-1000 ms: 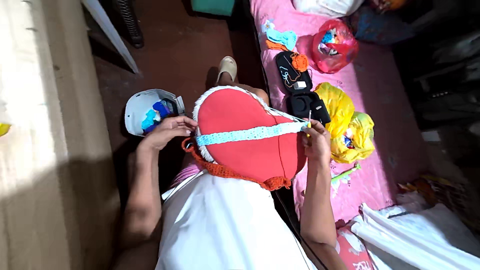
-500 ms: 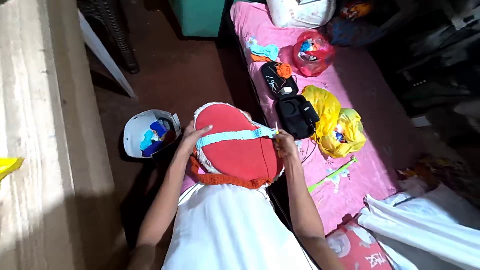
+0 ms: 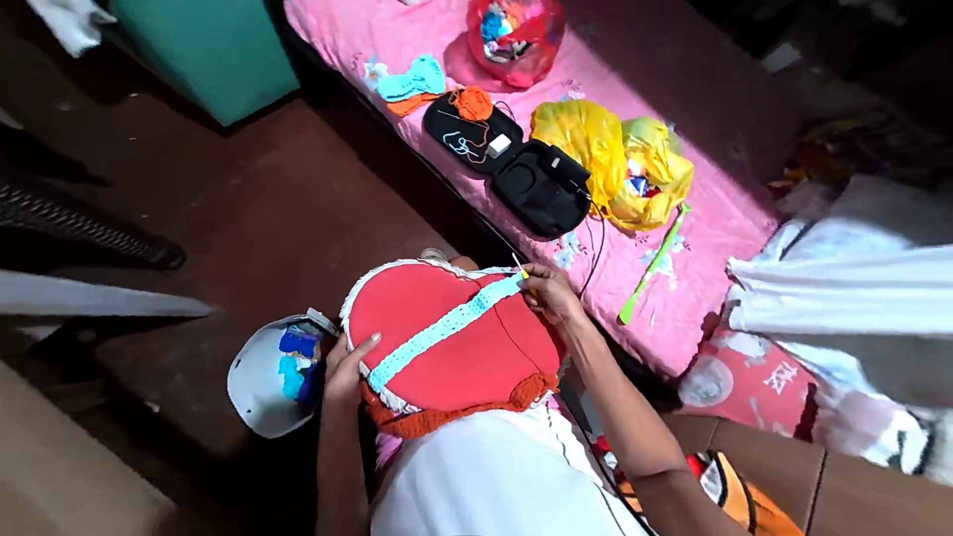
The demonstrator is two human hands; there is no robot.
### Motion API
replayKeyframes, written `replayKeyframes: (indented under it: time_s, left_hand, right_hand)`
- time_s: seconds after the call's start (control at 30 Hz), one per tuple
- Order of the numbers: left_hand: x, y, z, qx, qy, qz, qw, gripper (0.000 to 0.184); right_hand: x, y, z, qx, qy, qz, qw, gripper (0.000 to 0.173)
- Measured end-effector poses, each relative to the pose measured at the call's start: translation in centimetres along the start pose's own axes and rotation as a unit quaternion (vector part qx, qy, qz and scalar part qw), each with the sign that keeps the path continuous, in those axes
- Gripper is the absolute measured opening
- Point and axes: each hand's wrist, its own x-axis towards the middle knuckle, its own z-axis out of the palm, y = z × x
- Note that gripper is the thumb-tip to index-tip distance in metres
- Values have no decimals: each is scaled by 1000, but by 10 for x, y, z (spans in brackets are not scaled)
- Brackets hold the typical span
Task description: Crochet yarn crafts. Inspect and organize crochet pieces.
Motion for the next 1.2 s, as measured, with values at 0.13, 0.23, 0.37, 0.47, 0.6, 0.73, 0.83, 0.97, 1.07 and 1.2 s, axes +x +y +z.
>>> replayKeyframes:
  time_s: [0.13,0.23,0.37,0.47,0.6,0.73,0.83,0.97,1.07,1.2]
  left_hand:
    - [7,8,6,38,-16,7,999,34]
    - [4,4,14,40,-32,31,998,40]
    - [-4,5,27,12,-22,63,998,44]
    - [-7,2,35,9,-8,77,997,45]
    - [-7,-3,38,41,25,62,997,48]
    - [-12,5,39,83,15,51,995,51]
    - [-12,9,33,133,6,34,990,43]
    - [-14,9,39,132,24,26,991,41]
    - [-12,8,53,145,83,-2,986,46]
    - [-11,13,63,150,103,-17,983,54]
  right_hand:
    - [-13,1,-7,14,30,2,999,19]
    - [-22,7,-16,25,48,-5,999,19]
    - [-21,14,-25,65,54,-15,996,18]
    - [-14,19,-33,92,45,-14,995,19]
    - [-1,20,-40,104,17,1,994,21]
    - [11,22,-42,118,6,10,993,22]
    - [20,20,-41,120,-10,11,993,23]
    - [35,14,-41,110,-24,18,993,26]
    - [43,10,-43,96,-22,34,995,26]
    - [49,8,-42,80,-21,44,996,23]
